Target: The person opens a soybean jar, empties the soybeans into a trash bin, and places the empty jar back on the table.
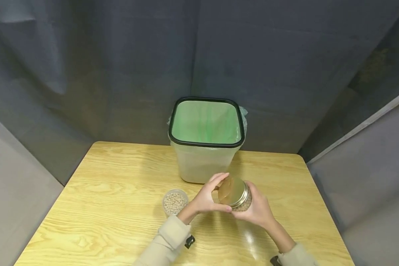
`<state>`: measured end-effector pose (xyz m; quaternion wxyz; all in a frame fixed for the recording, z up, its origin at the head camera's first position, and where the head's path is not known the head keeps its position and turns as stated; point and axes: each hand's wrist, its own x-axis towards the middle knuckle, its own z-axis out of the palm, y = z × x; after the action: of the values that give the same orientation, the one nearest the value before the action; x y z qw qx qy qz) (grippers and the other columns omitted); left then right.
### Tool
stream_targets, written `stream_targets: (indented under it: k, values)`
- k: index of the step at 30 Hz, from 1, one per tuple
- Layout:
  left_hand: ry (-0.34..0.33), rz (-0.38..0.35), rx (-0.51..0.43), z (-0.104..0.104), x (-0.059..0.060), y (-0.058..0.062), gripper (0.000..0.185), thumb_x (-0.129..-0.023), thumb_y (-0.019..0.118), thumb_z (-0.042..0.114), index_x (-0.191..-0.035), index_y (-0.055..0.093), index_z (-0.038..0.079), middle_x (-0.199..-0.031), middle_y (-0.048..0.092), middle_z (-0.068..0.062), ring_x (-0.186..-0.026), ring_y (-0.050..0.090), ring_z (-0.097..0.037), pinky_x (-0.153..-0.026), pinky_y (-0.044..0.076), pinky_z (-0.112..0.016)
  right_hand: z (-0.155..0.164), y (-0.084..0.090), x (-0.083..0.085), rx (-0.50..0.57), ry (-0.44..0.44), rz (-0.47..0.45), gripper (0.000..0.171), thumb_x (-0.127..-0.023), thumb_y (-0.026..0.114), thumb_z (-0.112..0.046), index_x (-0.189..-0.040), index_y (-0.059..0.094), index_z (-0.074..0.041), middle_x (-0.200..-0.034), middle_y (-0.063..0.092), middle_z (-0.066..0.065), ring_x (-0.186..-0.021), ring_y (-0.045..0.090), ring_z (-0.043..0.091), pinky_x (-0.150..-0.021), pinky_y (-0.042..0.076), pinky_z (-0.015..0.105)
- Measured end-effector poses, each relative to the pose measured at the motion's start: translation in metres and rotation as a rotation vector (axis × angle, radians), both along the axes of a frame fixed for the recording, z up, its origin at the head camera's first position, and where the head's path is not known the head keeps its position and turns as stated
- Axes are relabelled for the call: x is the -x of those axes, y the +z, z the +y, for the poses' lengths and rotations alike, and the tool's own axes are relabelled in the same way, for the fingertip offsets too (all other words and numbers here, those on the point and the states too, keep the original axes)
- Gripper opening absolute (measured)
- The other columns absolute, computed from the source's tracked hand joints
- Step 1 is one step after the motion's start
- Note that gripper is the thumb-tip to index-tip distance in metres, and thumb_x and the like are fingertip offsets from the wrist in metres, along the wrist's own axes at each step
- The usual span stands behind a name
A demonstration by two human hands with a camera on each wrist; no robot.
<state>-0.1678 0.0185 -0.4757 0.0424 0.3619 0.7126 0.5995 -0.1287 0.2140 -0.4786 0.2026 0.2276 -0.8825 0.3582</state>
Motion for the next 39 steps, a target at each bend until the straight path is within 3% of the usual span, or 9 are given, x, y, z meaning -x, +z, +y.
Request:
stream_targets:
  k: [4,8,17,21,24,27,33,36,39]
  values:
    - [-0.212,-0.106,-0.175,-0.006,0.009,-0.003,0.094,-0.059,0.074,-0.018,-0.139,0.024,-0.007,-0.142,0.026,-0.024,-0.13,0.027,-0.034,-0.103,0.03,-0.038,0.002,0.005,0.003,-0.025,0.026,-0.013,0.09,-0.047,0.087,-0.033,-0.118,0.046,0.005,-0.102,0.06,0.018,-0.085,0.061,0.03,-0.068,0.052,0.042]
    - [-0.237,-0.137,-0.222,-0.004,0.011,-0.005,0.092,-0.056,0.072,-0.022,-0.135,0.025,-0.015,-0.136,0.032,-0.031,-0.127,0.03,-0.041,-0.104,0.026,-0.04,0.002,0.006,0.002,-0.046,0.023,-0.025,0.09,-0.048,0.087,-0.036,-0.118,0.046,0.005,-0.101,0.06,0.017,-0.085,0.061,0.029,-0.068,0.052,0.041]
    - [0.087,-0.185,-0.138,0.008,0.001,-0.009,0.081,-0.06,0.08,-0.007,-0.131,0.041,-0.006,-0.125,0.049,-0.02,-0.116,0.046,-0.031,-0.097,0.038,-0.034,0.001,0.005,0.003,-0.112,-0.049,0.011,0.089,-0.049,0.085,-0.035,-0.118,0.046,0.005,-0.104,0.057,0.018,-0.085,0.06,0.032,-0.067,0.053,0.041]
    - [0.249,-0.136,0.0,0.014,-0.005,-0.007,0.079,-0.062,0.084,0.017,-0.128,0.046,-0.003,-0.11,0.052,-0.01,-0.102,0.051,-0.021,-0.088,0.044,-0.028,0.0,0.005,0.004,-0.145,-0.077,0.038,0.09,-0.046,0.084,-0.037,-0.117,0.047,0.004,-0.105,0.057,0.018,-0.085,0.059,0.032,-0.067,0.053,0.042]
    - [0.298,-0.086,0.123,0.014,-0.008,-0.004,0.084,-0.061,0.083,0.032,-0.129,0.046,0.0,-0.104,0.051,-0.003,-0.095,0.05,-0.015,-0.081,0.046,-0.026,0.001,0.004,0.005,-0.161,-0.068,0.058,0.089,-0.045,0.084,-0.037,-0.115,0.047,0.005,-0.104,0.057,0.018,-0.086,0.059,0.031,-0.068,0.053,0.042]
    - [0.227,-0.009,0.188,0.009,-0.007,0.0,0.091,-0.06,0.083,0.034,-0.136,0.04,0.006,-0.117,0.048,-0.005,-0.103,0.048,-0.014,-0.085,0.044,-0.027,0.004,0.003,0.006,-0.175,-0.029,0.077,0.089,-0.046,0.084,-0.038,-0.114,0.048,0.005,-0.102,0.058,0.017,-0.086,0.059,0.03,-0.068,0.053,0.041]
    - [-0.07,0.121,0.125,-0.007,0.001,0.004,0.099,-0.058,0.086,0.013,-0.14,0.032,0.007,-0.141,0.03,-0.011,-0.125,0.036,-0.02,-0.097,0.037,-0.031,0.007,0.004,0.007,-0.177,0.092,0.098,0.089,-0.045,0.086,-0.038,-0.114,0.049,0.004,-0.102,0.059,0.012,-0.087,0.06,0.025,-0.071,0.052,0.04]
    - [-0.104,0.138,0.122,-0.01,0.003,0.005,0.093,-0.058,0.086,0.012,-0.137,0.038,0.005,-0.138,0.037,-0.01,-0.122,0.04,-0.021,-0.095,0.039,-0.029,0.008,0.004,0.007,-0.187,0.115,0.095,0.089,-0.046,0.086,-0.04,-0.114,0.049,0.003,-0.103,0.058,0.011,-0.086,0.059,0.024,-0.07,0.052,0.039]
    - [-0.067,0.125,0.139,-0.01,0.003,0.004,0.09,-0.056,0.087,0.016,-0.134,0.043,0.007,-0.132,0.044,-0.007,-0.116,0.046,-0.019,-0.091,0.042,-0.025,0.008,0.004,0.006,-0.193,0.121,0.09,0.089,-0.047,0.085,-0.043,-0.115,0.049,0.002,-0.103,0.058,0.011,-0.086,0.059,0.023,-0.069,0.052,0.039]
